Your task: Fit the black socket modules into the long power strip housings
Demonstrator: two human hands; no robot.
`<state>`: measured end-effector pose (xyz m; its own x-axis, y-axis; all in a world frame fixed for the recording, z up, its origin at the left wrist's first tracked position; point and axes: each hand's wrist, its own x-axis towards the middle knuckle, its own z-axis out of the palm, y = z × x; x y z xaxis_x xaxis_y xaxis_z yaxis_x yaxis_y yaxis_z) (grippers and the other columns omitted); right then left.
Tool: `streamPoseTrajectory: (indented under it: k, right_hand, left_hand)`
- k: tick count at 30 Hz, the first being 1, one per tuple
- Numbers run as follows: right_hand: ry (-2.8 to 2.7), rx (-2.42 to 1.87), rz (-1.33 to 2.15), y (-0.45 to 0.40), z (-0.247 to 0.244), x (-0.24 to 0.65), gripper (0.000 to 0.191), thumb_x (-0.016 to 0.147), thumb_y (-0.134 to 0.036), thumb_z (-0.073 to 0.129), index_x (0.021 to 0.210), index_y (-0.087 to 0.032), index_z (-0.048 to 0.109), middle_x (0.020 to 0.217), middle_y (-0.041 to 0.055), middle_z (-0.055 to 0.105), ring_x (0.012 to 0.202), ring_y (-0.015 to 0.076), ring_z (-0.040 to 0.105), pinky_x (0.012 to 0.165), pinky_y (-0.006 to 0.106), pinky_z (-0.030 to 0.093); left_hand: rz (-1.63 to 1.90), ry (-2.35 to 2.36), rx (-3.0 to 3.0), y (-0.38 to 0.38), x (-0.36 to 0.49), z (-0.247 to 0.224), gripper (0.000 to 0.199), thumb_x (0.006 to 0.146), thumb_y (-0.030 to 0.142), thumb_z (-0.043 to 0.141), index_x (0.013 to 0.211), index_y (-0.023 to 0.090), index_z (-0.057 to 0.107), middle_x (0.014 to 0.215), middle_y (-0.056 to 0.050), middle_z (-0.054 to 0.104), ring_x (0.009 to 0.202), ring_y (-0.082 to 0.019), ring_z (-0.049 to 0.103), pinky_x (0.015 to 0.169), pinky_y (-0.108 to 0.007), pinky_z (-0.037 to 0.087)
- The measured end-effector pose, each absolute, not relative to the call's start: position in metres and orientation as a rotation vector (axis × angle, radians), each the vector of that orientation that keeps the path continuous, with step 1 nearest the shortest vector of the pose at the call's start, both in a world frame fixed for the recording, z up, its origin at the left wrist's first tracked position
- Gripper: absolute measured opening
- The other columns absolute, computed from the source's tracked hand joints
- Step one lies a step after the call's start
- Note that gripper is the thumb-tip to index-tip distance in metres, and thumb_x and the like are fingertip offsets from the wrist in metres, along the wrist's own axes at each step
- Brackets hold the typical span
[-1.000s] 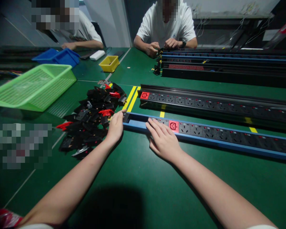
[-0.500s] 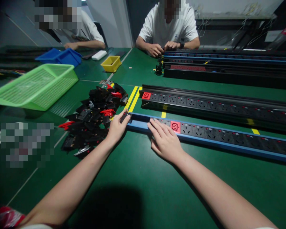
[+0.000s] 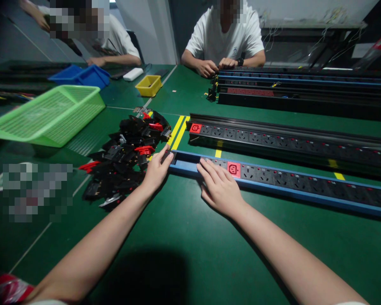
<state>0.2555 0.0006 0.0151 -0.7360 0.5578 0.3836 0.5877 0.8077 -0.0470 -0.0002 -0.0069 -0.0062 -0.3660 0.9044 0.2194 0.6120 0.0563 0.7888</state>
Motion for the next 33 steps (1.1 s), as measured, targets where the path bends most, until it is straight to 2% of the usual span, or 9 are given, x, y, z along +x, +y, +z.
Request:
streamPoseTrajectory:
  k: [4, 8, 13, 18, 25, 29, 33]
  right_hand:
    - [-2.614, -0.862, -0.11, 0.001, 0.015, 0.255, 0.065, 0.092, -0.027, 0.051, 0.153, -0.016, 0.031, 0.158, 0.0083, 0.034, 0.144, 0.0227, 0.033, 0.113, 0.04, 0.032]
    - [-2.611, -0.865, -0.101, 0.001, 0.015, 0.255, 0.065, 0.092, -0.026, 0.051, 0.153, -0.017, 0.031, 0.158, 0.0082, 0.034, 0.144, 0.0229, 0.033, 0.113, 0.04, 0.032]
    - [-2.602, -0.861, -0.094, 0.0, 0.015, 0.255, 0.067, 0.091, -0.026, 0.052, 0.154, -0.018, 0.029, 0.157, 0.0082, 0.035, 0.144, 0.0238, 0.035, 0.113, 0.041, 0.033]
    - [-2.608, -0.86, -0.092, 0.0, 0.016, 0.255, 0.067, 0.092, -0.026, 0.051, 0.154, -0.018, 0.029, 0.157, 0.0086, 0.035, 0.144, 0.0238, 0.035, 0.113, 0.041, 0.033]
    - [-2.589, -0.859, -0.095, -0.001, 0.015, 0.255, 0.07, 0.091, -0.025, 0.052, 0.155, -0.021, 0.025, 0.156, 0.0084, 0.036, 0.142, 0.0257, 0.037, 0.112, 0.043, 0.034]
    - [-2.613, -0.862, -0.112, 0.0, 0.015, 0.256, 0.068, 0.091, -0.027, 0.052, 0.154, -0.018, 0.028, 0.157, 0.0089, 0.035, 0.143, 0.025, 0.036, 0.113, 0.043, 0.033]
    - [-2.626, -0.852, -0.133, 0.001, 0.016, 0.256, 0.068, 0.091, -0.028, 0.053, 0.153, -0.016, 0.03, 0.157, 0.0096, 0.035, 0.143, 0.0249, 0.036, 0.112, 0.042, 0.033]
  left_hand:
    - [1.21, 2.003, 1.534, -0.007, 0.0, -0.006, 0.059, 0.093, 0.05, 0.049, 0.14, 0.015, 0.053, 0.112, -0.015, 0.068, 0.109, -0.027, 0.059, 0.099, -0.044, 0.045]
    - [1.178, 1.93, 1.674, -0.006, 0.003, -0.008, 0.056, 0.095, 0.048, 0.046, 0.139, 0.014, 0.054, 0.122, -0.016, 0.065, 0.118, -0.027, 0.055, 0.105, -0.043, 0.042]
    - [1.144, 1.941, 1.759, -0.007, 0.008, -0.006, 0.054, 0.096, 0.047, 0.044, 0.141, 0.019, 0.051, 0.127, -0.014, 0.06, 0.122, -0.026, 0.051, 0.108, -0.044, 0.039]
    - [1.067, 2.09, 1.777, -0.01, 0.011, -0.002, 0.053, 0.096, 0.047, 0.043, 0.139, 0.018, 0.053, 0.109, -0.013, 0.058, 0.108, -0.027, 0.052, 0.1, -0.047, 0.041]
    - [1.197, 1.805, 1.804, -0.013, 0.016, -0.001, 0.05, 0.097, 0.041, 0.044, 0.141, 0.016, 0.044, 0.096, -0.007, 0.063, 0.096, -0.021, 0.058, 0.092, -0.037, 0.045]
    - [1.17, 1.728, 1.96, -0.019, 0.023, 0.005, 0.047, 0.098, 0.038, 0.044, 0.138, 0.015, 0.043, 0.1, -0.008, 0.067, 0.103, -0.021, 0.058, 0.095, -0.037, 0.043]
    - [0.943, 1.81, 2.259, -0.024, 0.028, 0.01, 0.061, 0.091, 0.052, 0.054, 0.14, 0.016, 0.046, 0.107, -0.009, 0.068, 0.104, -0.025, 0.055, 0.095, -0.042, 0.041]
